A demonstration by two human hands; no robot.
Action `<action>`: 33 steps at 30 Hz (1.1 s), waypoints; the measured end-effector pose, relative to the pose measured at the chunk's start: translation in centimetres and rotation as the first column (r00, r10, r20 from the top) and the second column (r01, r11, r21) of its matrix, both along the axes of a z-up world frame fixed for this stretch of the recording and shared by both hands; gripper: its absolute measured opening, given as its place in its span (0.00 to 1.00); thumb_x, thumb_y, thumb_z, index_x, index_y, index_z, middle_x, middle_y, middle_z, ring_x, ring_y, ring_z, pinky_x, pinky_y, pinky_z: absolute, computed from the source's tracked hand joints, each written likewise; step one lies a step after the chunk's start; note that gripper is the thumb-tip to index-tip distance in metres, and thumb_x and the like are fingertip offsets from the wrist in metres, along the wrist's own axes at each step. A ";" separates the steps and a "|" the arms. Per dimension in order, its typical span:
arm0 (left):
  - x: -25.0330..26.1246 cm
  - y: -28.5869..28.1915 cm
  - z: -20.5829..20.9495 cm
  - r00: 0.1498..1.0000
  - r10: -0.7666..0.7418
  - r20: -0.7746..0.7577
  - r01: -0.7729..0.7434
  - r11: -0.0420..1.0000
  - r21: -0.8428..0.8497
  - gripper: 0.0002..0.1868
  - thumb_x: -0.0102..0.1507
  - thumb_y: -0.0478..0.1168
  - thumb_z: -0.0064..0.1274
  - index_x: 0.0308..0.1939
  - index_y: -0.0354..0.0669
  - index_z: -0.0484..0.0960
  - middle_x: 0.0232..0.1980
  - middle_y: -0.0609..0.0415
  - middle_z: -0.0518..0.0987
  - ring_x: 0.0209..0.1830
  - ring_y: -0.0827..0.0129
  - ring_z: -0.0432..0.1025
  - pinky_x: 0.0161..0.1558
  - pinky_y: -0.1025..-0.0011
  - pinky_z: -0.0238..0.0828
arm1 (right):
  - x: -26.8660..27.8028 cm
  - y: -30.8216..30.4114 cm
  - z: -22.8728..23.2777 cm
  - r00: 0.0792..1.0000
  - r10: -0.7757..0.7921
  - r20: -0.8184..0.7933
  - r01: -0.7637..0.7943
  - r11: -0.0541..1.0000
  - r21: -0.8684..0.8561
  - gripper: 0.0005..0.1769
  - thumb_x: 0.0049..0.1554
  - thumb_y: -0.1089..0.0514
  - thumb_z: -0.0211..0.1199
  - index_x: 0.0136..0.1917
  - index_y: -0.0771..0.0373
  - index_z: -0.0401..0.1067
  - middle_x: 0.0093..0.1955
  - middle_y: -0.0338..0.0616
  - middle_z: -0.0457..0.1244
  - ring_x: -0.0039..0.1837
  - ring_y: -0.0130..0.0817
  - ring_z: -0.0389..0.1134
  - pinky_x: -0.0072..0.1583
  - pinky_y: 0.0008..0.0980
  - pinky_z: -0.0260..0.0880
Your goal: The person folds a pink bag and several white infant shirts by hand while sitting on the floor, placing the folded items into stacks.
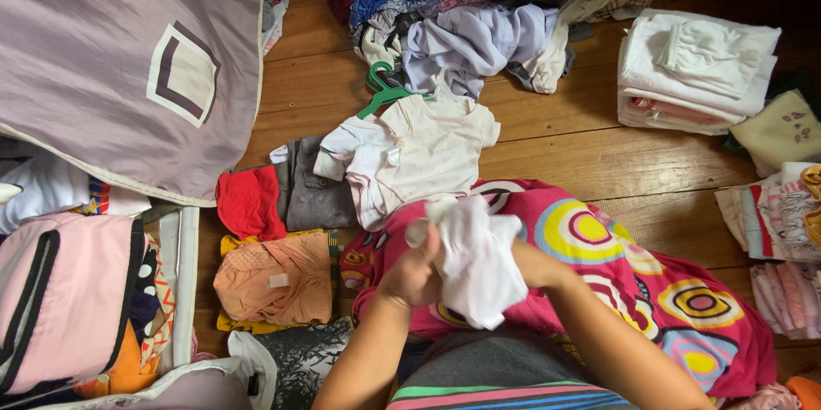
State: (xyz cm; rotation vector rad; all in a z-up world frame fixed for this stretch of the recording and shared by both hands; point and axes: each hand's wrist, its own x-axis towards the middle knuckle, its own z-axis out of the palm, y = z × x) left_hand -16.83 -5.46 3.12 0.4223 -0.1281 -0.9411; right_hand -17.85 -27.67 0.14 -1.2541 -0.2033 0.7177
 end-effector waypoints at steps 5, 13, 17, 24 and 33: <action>0.4 1.3 -0.8 0.998 -0.064 -0.027 0.062 0.995 -0.081 0.39 0.72 0.64 0.44 0.76 0.39 0.66 0.69 0.52 0.75 0.70 0.64 0.70 0.74 0.59 0.62 | -0.1 0.6 -0.8 0.956 -0.112 -0.270 0.182 0.951 0.251 0.19 0.71 0.52 0.54 0.61 0.74 0.68 0.59 0.59 0.67 0.60 0.47 0.67 0.68 0.49 0.67; 4.3 9.3 -2.5 0.781 0.527 -0.334 -0.594 0.793 -0.135 0.27 0.77 0.61 0.37 0.67 0.44 0.69 0.62 0.47 0.80 0.63 0.56 0.73 0.69 0.48 0.66 | 1.0 -8.2 3.1 0.726 -0.544 -0.421 0.664 0.395 0.635 0.25 0.68 0.46 0.50 0.64 0.70 0.70 0.64 0.58 0.67 0.67 0.54 0.67 0.71 0.55 0.63; 4.2 11.1 0.1 0.881 0.465 -0.087 -0.459 0.795 -0.396 0.31 0.82 0.64 0.34 0.77 0.46 0.65 0.65 0.45 0.77 0.70 0.50 0.70 0.76 0.48 0.62 | 0.2 -11.4 2.3 0.640 -0.665 -0.385 0.753 0.441 0.489 0.27 0.66 0.45 0.52 0.66 0.68 0.70 0.65 0.57 0.66 0.69 0.54 0.66 0.73 0.55 0.61; 5.7 6.5 5.3 0.811 0.545 -0.211 -0.582 0.785 -0.211 0.58 0.65 0.74 0.39 0.80 0.27 0.46 0.80 0.36 0.57 0.78 0.47 0.57 0.75 0.49 0.52 | 2.0 -8.1 2.9 0.809 -0.460 -0.366 0.551 0.374 0.746 0.38 0.60 0.37 0.60 0.75 0.61 0.64 0.74 0.53 0.61 0.75 0.50 0.64 0.65 0.54 0.63; 5.2 4.6 1.1 0.817 0.485 0.311 -0.550 0.819 0.165 0.46 0.66 0.56 0.54 0.78 0.36 0.51 0.73 0.40 0.65 0.69 0.52 0.67 0.68 0.51 0.64 | 3.5 -2.5 2.8 0.813 -0.544 -0.209 0.581 0.728 0.364 0.22 0.60 0.70 0.65 0.67 0.64 0.69 0.53 0.44 0.67 0.55 0.32 0.69 0.59 0.33 0.69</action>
